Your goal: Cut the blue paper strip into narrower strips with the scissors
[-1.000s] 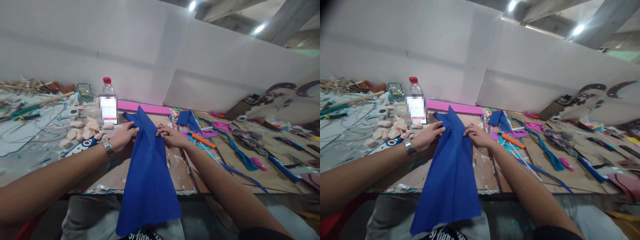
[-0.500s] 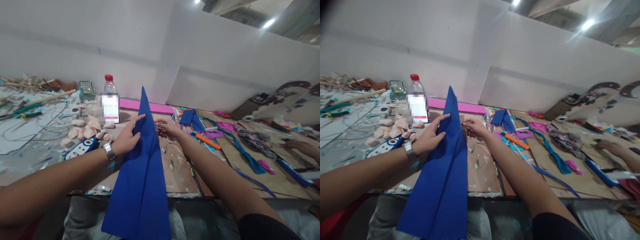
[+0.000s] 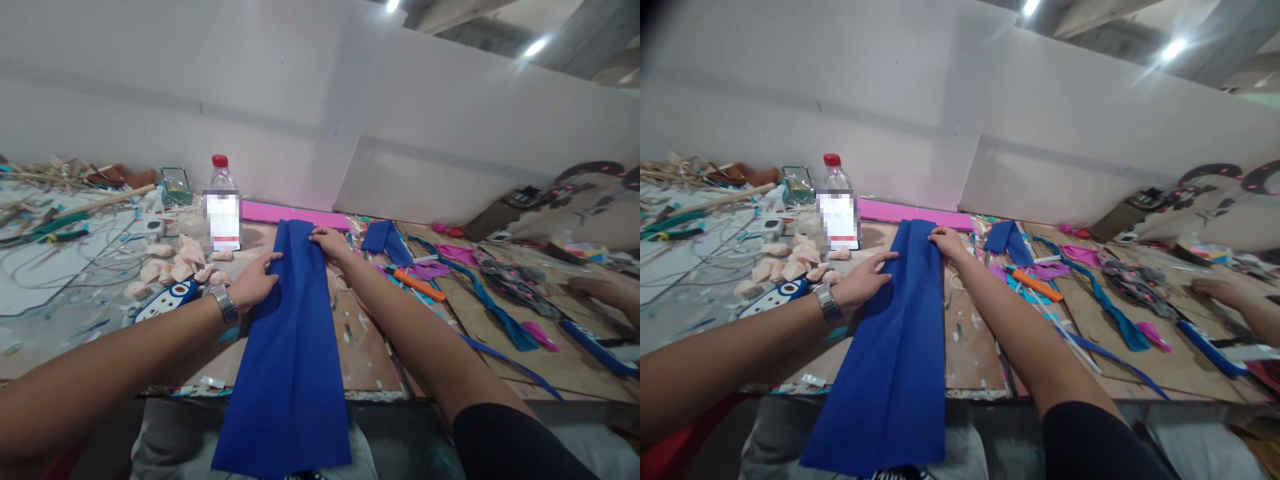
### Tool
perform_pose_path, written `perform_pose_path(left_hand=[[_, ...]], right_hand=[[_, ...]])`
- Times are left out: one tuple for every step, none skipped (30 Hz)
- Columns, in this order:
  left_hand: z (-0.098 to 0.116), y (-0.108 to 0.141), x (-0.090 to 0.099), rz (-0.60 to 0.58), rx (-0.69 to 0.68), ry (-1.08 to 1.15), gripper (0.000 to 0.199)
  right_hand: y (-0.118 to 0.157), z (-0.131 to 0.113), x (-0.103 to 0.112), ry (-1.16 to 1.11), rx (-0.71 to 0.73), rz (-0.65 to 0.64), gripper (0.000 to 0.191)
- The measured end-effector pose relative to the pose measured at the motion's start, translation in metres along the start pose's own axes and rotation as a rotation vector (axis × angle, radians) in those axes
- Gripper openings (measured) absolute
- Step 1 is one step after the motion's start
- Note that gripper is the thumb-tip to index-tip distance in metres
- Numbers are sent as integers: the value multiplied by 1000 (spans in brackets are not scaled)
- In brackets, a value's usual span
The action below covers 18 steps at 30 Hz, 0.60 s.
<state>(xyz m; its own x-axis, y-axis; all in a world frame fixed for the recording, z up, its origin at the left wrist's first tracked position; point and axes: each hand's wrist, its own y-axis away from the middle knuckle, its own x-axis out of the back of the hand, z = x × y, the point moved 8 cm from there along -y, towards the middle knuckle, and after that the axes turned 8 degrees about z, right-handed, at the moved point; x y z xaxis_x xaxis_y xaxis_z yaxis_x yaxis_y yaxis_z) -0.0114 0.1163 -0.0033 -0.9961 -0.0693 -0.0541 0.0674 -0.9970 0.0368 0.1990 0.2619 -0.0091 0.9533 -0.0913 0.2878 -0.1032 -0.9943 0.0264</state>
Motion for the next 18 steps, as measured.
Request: perform_pose_path(left_hand=[[1,0,1,15,-9,-37,59],[2,0,3,29,-22,-71,61],[5,-1,4,40,-40,-98,63],[8,-1,5,49,-62,-115,65],[11,0,5,54,-89,-126,66],[14,0,5,53,-118,-133,67],[17,1,4,49,-149,-137,67],[20,2,3,41,-179,-140,67],[24,4,1,31,-207,-142,68],[27,5,-1,15,-238,-143,68],[30,8,-3,-7,-271,-145,69],[34,10,-6,-36,-303,-150,68],[38,13,-10,-72,-335,-157,68],[41,17,-13,-113,-363,-167,68],[44,20,-17,-154,-389,-175,68],[47,23,-20,-194,-420,-179,70],[49,26,-23,-229,-450,-181,72],[52,28,-25,-257,-481,-179,74]], right_hand=[[-4,0,3,25,10,27,39],[-8,0,7,48,23,55,39],[-10,-1,11,69,40,84,39],[-13,-3,15,87,60,112,39],[-14,-5,19,102,84,140,39],[-15,-9,22,115,116,167,38],[-14,-14,26,127,155,189,36],[-14,-21,29,135,202,206,35],[-13,-29,30,142,255,213,34],[-12,-38,31,147,311,206,34],[-11,-48,30,149,364,188,34],[-11,-57,29,149,407,157,33],[-13,-65,26,147,439,121,33],[-15,-73,24,145,458,83,33],[-18,-80,20,141,467,43,35],[-23,-86,17,136,467,2,36],[-28,-91,13,131,462,-39,38],[-33,-95,10,125,454,-77,39]])
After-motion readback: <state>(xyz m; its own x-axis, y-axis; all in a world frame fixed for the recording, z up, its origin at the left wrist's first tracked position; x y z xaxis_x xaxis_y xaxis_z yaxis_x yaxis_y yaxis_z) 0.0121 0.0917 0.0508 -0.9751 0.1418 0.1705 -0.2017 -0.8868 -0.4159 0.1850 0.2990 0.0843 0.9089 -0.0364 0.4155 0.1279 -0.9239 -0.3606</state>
